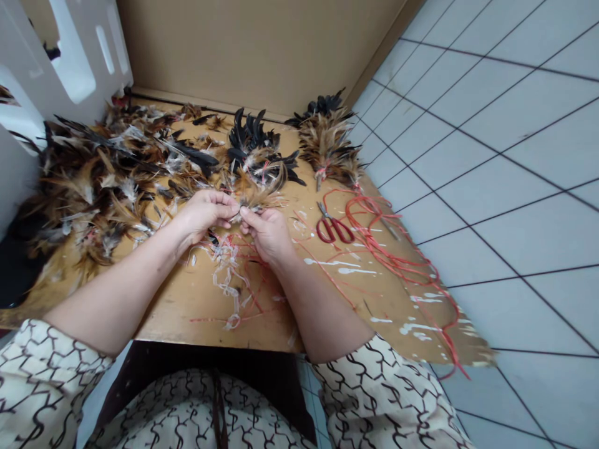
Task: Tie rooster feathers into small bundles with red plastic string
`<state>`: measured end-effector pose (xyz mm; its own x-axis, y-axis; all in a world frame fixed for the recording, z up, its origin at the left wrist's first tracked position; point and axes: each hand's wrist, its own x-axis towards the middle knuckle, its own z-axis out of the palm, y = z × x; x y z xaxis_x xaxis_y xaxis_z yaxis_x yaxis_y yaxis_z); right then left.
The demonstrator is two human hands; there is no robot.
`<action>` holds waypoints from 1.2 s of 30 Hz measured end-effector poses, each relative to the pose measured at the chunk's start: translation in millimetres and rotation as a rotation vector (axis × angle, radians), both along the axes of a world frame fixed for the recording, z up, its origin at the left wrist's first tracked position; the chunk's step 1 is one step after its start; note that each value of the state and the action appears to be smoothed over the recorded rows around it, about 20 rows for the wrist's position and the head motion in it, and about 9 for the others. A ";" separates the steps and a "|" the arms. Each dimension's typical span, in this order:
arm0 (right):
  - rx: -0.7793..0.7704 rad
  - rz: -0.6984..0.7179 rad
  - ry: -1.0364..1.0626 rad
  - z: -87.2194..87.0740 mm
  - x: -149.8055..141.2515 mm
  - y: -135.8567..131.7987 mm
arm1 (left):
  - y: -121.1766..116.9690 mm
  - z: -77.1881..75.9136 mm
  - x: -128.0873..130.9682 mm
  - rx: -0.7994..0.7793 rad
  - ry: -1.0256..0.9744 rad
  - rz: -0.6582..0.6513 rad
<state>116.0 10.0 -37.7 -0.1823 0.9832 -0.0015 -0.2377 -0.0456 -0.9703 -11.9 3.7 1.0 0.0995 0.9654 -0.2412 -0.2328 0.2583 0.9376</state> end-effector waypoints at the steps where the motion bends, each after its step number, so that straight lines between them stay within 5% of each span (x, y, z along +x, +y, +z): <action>1: 0.005 -0.004 -0.006 -0.3 0.0 0.2 | -0.3 0.5 0.3 -0.003 0.007 -0.002; 14: 0.030 -0.079 0.007 1.7 -1.0 0.4 | 0.9 -3.4 -0.1 -0.097 0.031 -0.063; 26: -0.056 0.065 0.142 9.9 1.0 -0.5 | 2.8 -2.6 -5.7 -0.024 -0.062 -0.127; 29: -0.093 -0.004 0.204 11.0 4.1 2.8 | 5.6 -2.9 -8.0 0.032 0.088 -0.050; 33: -0.151 -0.083 0.242 10.5 10.2 8.3 | 9.2 -8.0 -11.9 0.203 0.525 0.087; 36: -0.173 -0.099 0.235 9.4 11.2 9.6 | 6.5 -10.2 -11.1 0.307 0.910 0.025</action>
<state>127.3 19.5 -28.2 -0.1006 0.9851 -0.1392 -0.4664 -0.1703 -0.8680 -23.0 10.2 -9.2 -0.0226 0.9986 0.0479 0.6158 -0.0238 0.7875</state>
